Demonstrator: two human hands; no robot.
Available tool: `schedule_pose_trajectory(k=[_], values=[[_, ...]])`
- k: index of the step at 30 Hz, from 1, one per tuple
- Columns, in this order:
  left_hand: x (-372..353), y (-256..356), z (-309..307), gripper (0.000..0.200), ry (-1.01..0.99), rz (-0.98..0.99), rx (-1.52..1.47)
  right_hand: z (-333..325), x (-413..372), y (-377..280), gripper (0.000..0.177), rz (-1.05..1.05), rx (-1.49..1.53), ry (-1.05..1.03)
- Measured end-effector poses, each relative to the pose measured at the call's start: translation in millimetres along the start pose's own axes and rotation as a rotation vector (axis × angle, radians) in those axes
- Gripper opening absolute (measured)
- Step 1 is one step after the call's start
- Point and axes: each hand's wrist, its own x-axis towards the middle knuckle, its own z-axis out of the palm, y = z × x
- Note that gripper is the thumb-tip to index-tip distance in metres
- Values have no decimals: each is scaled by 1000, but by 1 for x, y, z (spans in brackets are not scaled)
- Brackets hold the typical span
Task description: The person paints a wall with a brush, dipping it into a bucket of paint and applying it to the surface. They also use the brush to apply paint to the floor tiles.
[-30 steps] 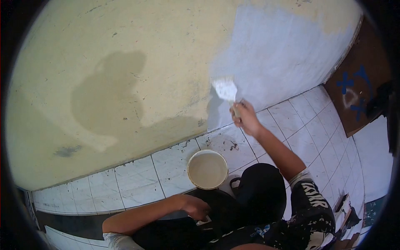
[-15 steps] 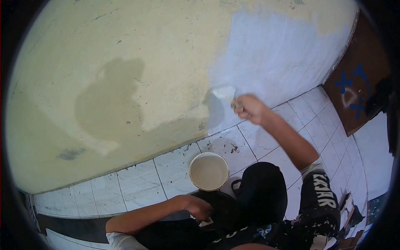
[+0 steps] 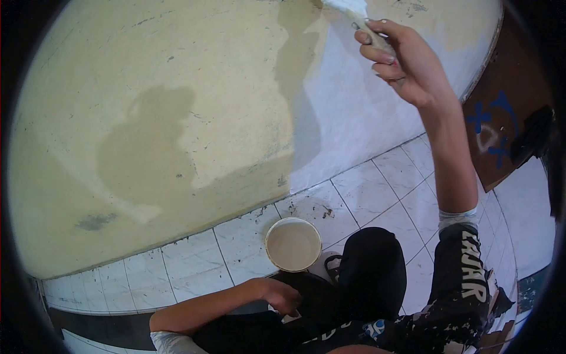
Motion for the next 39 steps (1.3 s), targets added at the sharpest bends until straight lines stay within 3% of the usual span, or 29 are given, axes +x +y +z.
schedule_pose_trajectory(k=[2, 5, 7, 10, 14, 16, 19, 24, 25, 30, 34, 37, 39], values=[[-6, 4, 0, 50, 39, -66, -45, -9, 17, 32, 20, 17, -6, 26], [-2, -1, 1, 51, 38, -16, -11, -13, 19, 102, 17, 1, -33, 86], [2, -8, 1, 50, 42, 0, -28, -8, 1, 134, 16, 196, 86, 168], [-14, 11, -9, 50, 19, -13, -52, -22, -18, 182, 14, 274, 110, 126], [-5, 6, -8, 52, -26, -44, -66, -48, -34, 222, 12, 573, 172, 58], [-2, 2, -5, 53, -18, -7, -70, -52, -42, 230, 11, 738, 174, 69], [-6, 5, -4, 54, 8, 8, -69, -60, -37, 223, 5, 790, 168, 79], [11, -13, 4, 53, 38, 43, -57, -33, 9, 110, 14, 532, -85, 30], [3, -2, -1, 52, 17, 3, -41, -22, 16, 81, 14, 596, -57, 34], [4, -4, -2, 51, -13, 37, 20, 3, 20, 7, 16, 344, -15, 60], [6, -14, 3, 50, 25, 56, -58, 10, 6, -23, 18, 78, 5, -11], [1, -11, 0, 49, 45, 73, -59, 21, 2, -11, 21, -44, -25, 59], [-2, -8, -1, 49, 52, 67, -39, 11, 12, 25, 23, 28, -34, 52]])
